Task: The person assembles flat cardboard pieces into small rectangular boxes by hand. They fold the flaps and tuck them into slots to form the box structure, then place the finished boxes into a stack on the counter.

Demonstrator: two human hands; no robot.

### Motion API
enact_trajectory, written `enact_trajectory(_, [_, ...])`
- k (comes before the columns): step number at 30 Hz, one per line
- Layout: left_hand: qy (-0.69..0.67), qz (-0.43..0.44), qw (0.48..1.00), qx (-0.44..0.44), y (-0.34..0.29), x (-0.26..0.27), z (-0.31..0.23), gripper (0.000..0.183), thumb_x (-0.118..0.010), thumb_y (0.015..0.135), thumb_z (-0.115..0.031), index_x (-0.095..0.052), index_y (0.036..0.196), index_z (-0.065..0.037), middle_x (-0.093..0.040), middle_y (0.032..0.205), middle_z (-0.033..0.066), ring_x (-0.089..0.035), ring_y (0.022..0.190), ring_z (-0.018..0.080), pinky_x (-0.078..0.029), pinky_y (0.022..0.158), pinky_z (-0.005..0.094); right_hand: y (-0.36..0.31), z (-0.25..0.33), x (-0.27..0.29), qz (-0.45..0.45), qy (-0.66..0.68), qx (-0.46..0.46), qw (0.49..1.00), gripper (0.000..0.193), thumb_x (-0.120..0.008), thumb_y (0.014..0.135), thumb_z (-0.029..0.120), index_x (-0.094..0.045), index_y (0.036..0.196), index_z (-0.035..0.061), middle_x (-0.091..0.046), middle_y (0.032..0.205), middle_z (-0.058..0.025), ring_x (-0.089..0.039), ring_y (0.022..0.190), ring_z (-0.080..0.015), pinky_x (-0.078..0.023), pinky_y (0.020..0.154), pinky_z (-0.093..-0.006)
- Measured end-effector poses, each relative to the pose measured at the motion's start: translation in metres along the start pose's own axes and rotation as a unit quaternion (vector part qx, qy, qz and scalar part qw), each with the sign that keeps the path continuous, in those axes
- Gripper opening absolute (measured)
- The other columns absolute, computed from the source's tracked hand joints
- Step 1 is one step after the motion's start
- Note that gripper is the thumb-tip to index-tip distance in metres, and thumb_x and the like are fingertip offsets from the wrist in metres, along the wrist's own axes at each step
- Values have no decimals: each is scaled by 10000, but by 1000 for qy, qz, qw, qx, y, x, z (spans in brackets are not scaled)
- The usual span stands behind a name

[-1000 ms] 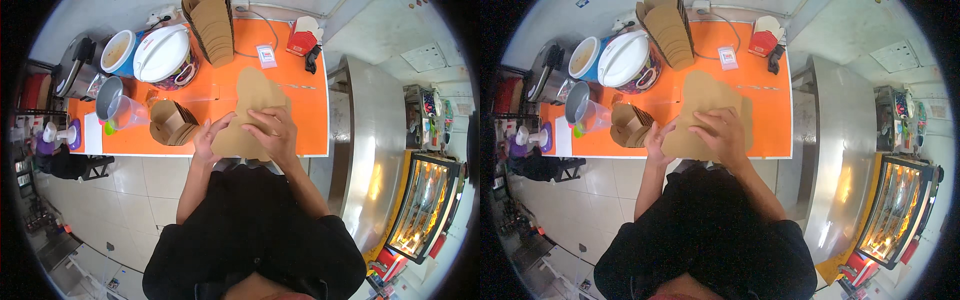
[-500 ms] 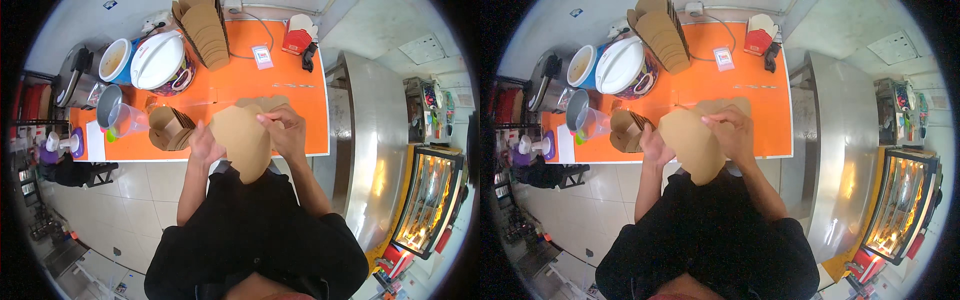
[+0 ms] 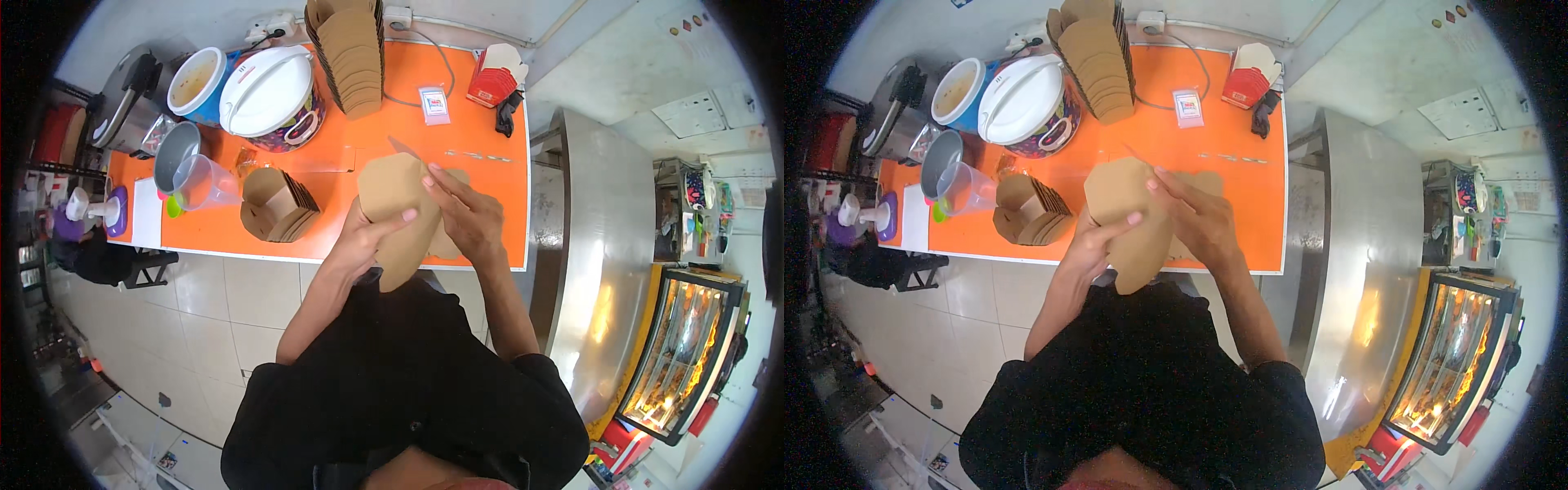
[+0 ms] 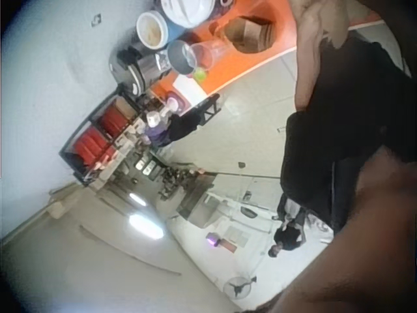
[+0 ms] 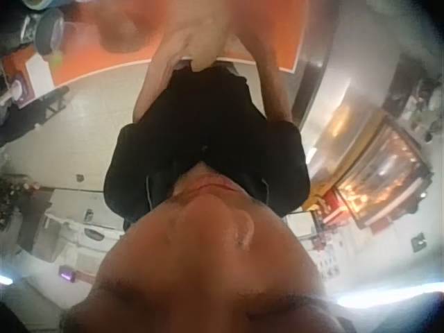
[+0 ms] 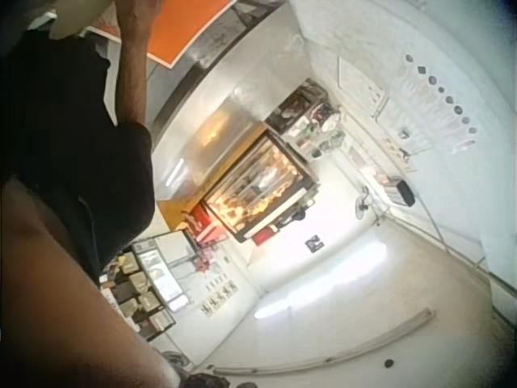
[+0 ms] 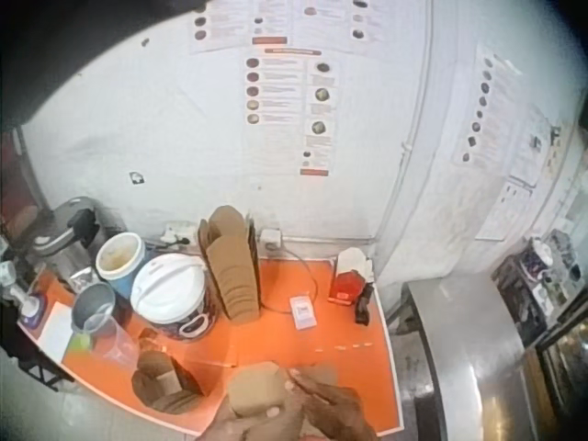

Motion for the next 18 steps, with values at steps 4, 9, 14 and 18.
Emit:
enact_trajectory(4, [18,-27,999,-5,0,-5,0,430,-679,1009,-115,-543,1403,-10,-684,1234,93,-682,1106,181,-579,904,357,-2,1,-5,-8,-59,11,998,484,-794,810,13,-735,1274,141,-702,1308,-127,-769,979,-238,-647,758,-332])
enact_trajectory(9, [12,-38,999,-22,-1,-8,-4,409,-658,1029,-126,-544,1403,-6,-679,1228,88,-682,1079,164,-582,870,338,5,9,-5,-63,-81,40,994,458,-803,799,6,-743,1237,122,-716,1266,-137,-770,968,-240,-646,747,-321])
enact_trajectory(14, [63,-23,997,-23,-3,3,-9,411,-646,1039,-123,-531,1420,-19,-659,1272,80,-655,1144,168,-556,948,344,4,11,-7,-30,-39,70,996,344,-755,821,-47,-762,1142,79,-733,1237,-146,-775,931,-244,-639,760,-317])
enact_trajectory(18, [176,-9,979,-104,1,13,-16,428,-670,1029,-177,-559,1407,-11,-669,1272,76,-633,1188,186,-525,1004,364,2,9,-8,13,13,9,1000,242,-706,874,-63,-758,1087,40,-761,1160,-144,-772,938,-247,-633,785,-318])
Point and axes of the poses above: each hand's wrist, its own y-axis towards the middle knuckle, its own x-axis out of the back of the hand, z = x × y, the point moved 7 cm from there along y, towards the middle knuckle
